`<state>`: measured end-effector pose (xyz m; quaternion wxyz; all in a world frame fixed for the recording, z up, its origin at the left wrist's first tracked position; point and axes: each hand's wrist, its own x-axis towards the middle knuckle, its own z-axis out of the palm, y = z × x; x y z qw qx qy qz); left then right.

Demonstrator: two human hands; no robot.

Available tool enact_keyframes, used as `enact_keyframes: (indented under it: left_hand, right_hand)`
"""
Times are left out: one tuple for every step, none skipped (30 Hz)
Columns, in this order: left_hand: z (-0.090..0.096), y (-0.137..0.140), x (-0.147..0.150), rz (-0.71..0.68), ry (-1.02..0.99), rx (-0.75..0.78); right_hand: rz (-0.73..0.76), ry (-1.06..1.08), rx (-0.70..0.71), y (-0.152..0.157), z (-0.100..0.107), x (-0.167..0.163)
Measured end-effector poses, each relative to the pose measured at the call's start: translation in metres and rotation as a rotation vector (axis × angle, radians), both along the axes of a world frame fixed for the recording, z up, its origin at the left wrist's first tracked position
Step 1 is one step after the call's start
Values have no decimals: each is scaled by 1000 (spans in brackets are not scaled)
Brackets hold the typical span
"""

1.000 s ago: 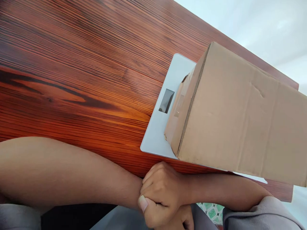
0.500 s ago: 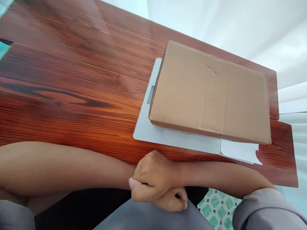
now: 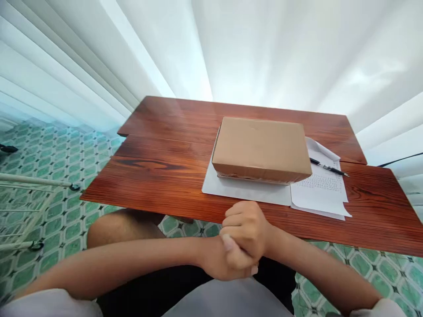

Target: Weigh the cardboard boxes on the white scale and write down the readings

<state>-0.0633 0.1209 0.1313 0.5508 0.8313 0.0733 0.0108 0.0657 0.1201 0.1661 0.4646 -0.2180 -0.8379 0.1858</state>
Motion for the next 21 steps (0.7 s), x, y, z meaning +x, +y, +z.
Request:
enact_keyframes:
  left_hand:
    - [7,3,-4,17,-29,-17]
    - [16,6,-9,46,-69,-31]
    - [26,10,-13,85,-102,-43]
    - [37,14,-18,139,-160,-35]
    - [48,17,-22,221,-219,-18]
    - [58,21,-26,303,-263,-9]
    - [67,24,-30,398,-315,5]
    - [73,27,-33,503,-368,29]
    - [77,31,-36,599,-405,60]
    - [79,35,-39,684,-441,82]
    - [79,40,-41,748,-474,89]
    - [77,45,-42,809,-508,98]
    - [73,51,-43,872,-537,119]
    - [69,58,-43,934,-565,157]
    - [65,64,-42,1014,-597,202]
    - [60,71,-41,1092,-623,247]
    - [55,77,-39,1166,-643,290]
    - [50,82,-37,1231,-656,328]
    - [45,87,-35,1268,-645,349]
    - [39,91,-33,1292,-624,357]
    - [34,93,-31,1303,-589,340]
  right_hand:
    - [-59,27,4,-3,3,9]
    - [-129,61,-4,-7,5,19]
    - [-209,111,1,-12,6,28]
    - [-295,165,-8,-17,5,36]
    - [-382,211,-35,-21,4,44]
    - [-466,246,-54,-26,3,50]
    - [-559,273,-82,-30,2,56]
    - [-670,300,-117,-34,2,60]
    - [-765,329,-142,-37,3,65]
    - [-854,353,-165,-39,5,68]
    - [-934,369,-173,-40,7,72]
    - [-996,375,-166,-40,10,75]
    - [-1054,371,-151,-39,12,79]
    - [-1111,362,-130,-37,14,82]
    - [-1162,357,-108,-34,15,85]
    - [-1204,356,-89,-31,15,88]
    - [-1234,357,-78,-27,14,91]
    - [-1253,358,-81,-23,12,93]
    - [-1262,354,-96,-19,9,95]
    - [-1259,353,-126,-15,5,96]
    - [-1249,357,-170,-12,0,97]
